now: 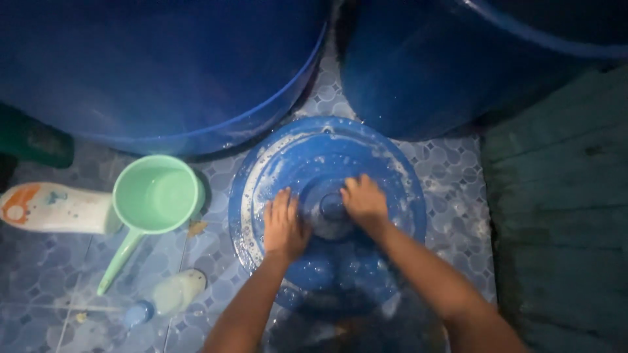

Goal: Scrubbing a large blue plastic container lid with a brush and soapy water.

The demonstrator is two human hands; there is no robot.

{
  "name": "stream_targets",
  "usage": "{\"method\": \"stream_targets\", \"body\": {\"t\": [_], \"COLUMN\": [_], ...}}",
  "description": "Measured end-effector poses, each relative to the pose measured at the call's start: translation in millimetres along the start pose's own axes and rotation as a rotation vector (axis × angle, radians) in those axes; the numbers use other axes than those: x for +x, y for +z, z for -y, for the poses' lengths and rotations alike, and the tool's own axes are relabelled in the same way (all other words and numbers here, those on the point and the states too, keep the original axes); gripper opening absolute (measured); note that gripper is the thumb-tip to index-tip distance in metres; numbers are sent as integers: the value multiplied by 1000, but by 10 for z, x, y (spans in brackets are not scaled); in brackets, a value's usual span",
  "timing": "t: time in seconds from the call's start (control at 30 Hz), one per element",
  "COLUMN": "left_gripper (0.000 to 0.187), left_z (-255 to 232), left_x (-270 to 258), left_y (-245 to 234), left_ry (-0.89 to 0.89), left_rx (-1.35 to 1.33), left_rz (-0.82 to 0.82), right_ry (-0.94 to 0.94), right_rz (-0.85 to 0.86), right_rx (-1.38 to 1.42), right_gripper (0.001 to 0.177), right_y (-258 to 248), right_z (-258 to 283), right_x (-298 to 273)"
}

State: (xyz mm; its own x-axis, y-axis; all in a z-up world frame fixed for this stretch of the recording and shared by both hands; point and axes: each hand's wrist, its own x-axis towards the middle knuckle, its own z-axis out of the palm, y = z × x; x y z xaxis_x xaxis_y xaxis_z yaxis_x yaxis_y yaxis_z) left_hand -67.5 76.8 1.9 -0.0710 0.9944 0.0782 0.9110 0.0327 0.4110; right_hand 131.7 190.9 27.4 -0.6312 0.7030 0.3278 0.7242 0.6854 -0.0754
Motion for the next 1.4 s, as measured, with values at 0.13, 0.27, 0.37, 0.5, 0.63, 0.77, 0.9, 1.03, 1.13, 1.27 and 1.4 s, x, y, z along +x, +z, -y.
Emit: {"method": "stream_targets", "body": {"t": [0.13, 0.27, 0.37, 0.5, 0.63, 0.77, 0.9, 1.03, 1.13, 1.27, 1.4], "left_gripper": [77, 66, 73, 82, 103, 96, 94, 91, 89, 95, 123], "left_z": [-92, 16, -57, -16, 409, 473, 508, 465, 409, 376, 191], "left_x": [95, 175, 278, 299, 277, 242, 193, 163, 166, 132, 163], "left_y": [-14, 272, -175, -470, 30, -103, -120, -133, -172, -286, -653], "left_ry": [-70, -70, 99, 27, 113, 195, 215, 174, 134, 127, 57], "left_rx": [-80, 36, 135, -13, -153, -204, -198, -78, -40, 12, 6], "left_rz": [-87, -12, 132, 376, 245, 219, 284, 217, 249, 251, 441], "right_ry": [298, 437, 348, 488, 387, 230, 34, 192, 435, 522, 663], "right_rz": [211, 221, 183, 211, -64, -23, 115, -23, -37, 310, 321], "right_rx": [-130, 256, 79, 47, 132, 170, 268, 144, 79, 98, 109], "right_gripper": [22, 29, 20, 35, 41, 41, 32, 26, 37, 70, 74], "right_y": [61, -227, 206, -152, 31, 416, 556, 92, -391, -530, -441], "right_z": [511, 1006, 590, 516, 477, 930, 681, 531, 656, 789, 622], "right_x": [-551, -455, -923, -909, -296, 43, -93, -81, -274, -869, -667]}}
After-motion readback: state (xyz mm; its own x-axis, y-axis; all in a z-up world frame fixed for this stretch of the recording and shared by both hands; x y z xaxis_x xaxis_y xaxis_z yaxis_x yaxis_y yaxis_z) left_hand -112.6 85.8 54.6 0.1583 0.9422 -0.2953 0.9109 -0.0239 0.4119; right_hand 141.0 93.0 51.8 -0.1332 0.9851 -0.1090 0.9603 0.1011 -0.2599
